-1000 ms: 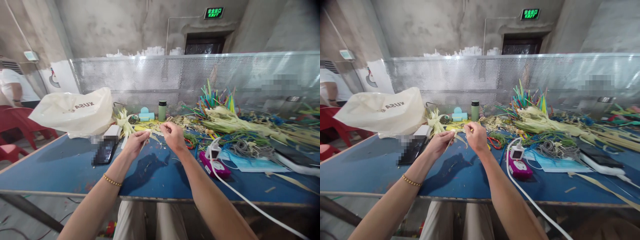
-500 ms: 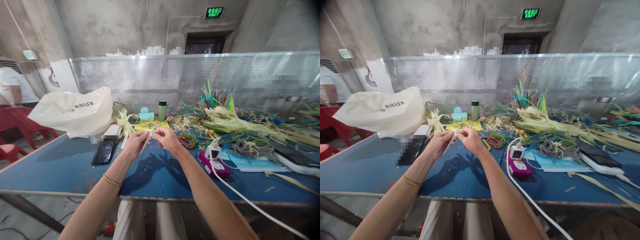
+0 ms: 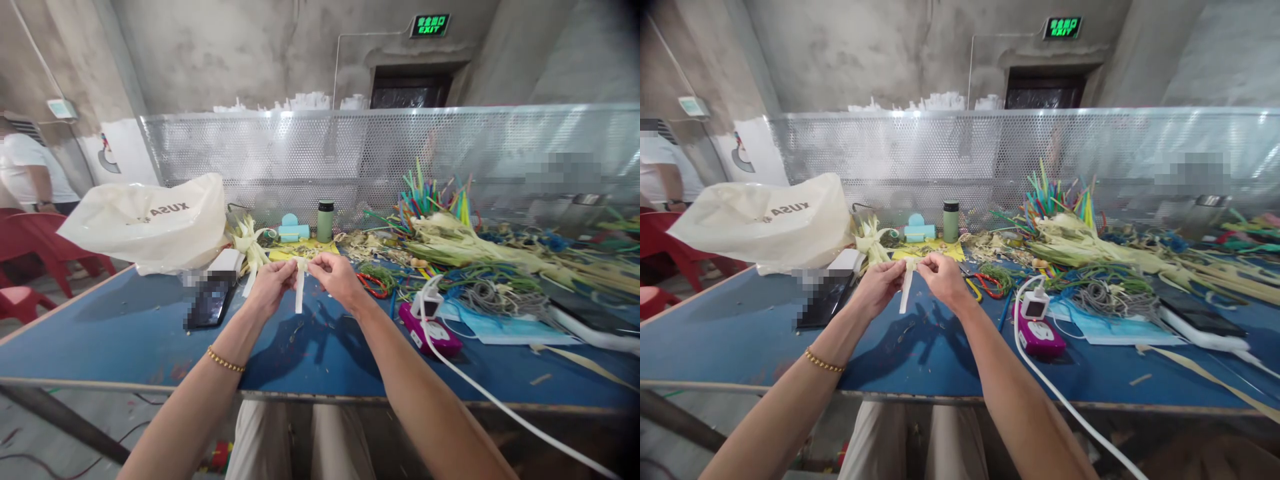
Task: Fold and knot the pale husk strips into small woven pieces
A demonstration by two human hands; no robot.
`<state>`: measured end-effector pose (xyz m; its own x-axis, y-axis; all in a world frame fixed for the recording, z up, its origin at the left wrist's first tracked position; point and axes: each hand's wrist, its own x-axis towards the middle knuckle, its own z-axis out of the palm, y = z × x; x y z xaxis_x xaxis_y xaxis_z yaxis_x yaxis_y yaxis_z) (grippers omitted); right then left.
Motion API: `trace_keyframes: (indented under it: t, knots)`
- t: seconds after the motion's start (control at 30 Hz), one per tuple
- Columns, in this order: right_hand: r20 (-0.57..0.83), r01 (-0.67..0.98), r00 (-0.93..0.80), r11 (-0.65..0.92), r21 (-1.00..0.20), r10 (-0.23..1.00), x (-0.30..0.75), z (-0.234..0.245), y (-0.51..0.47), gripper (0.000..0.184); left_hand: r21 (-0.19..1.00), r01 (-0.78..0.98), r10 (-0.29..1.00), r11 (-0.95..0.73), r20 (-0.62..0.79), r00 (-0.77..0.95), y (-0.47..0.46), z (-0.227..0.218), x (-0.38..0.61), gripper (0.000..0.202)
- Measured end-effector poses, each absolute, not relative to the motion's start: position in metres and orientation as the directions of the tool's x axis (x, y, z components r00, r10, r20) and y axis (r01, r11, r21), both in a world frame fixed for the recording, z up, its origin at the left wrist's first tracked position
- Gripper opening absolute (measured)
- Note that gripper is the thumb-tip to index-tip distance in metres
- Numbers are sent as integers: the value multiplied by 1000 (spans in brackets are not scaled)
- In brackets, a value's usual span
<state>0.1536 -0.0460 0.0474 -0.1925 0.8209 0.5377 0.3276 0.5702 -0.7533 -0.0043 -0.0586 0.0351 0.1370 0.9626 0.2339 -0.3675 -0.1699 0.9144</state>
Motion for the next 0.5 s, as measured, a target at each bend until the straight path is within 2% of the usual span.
trace_keyframes:
  t: [0.2,0.37,0.5]
  knots:
    - [542,359,-165,562,-745,824,153,47,-46,15,926,-327,958,-189,247,147,-59,36,-5,40]
    - [564,386,-159,577,-720,810,153,46,-45,18,931,-203,940,-302,326,96,-56,34,-6,33]
    - [494,332,-154,515,-790,856,154,48,-48,20,930,-227,945,-289,315,91,-56,33,-6,34]
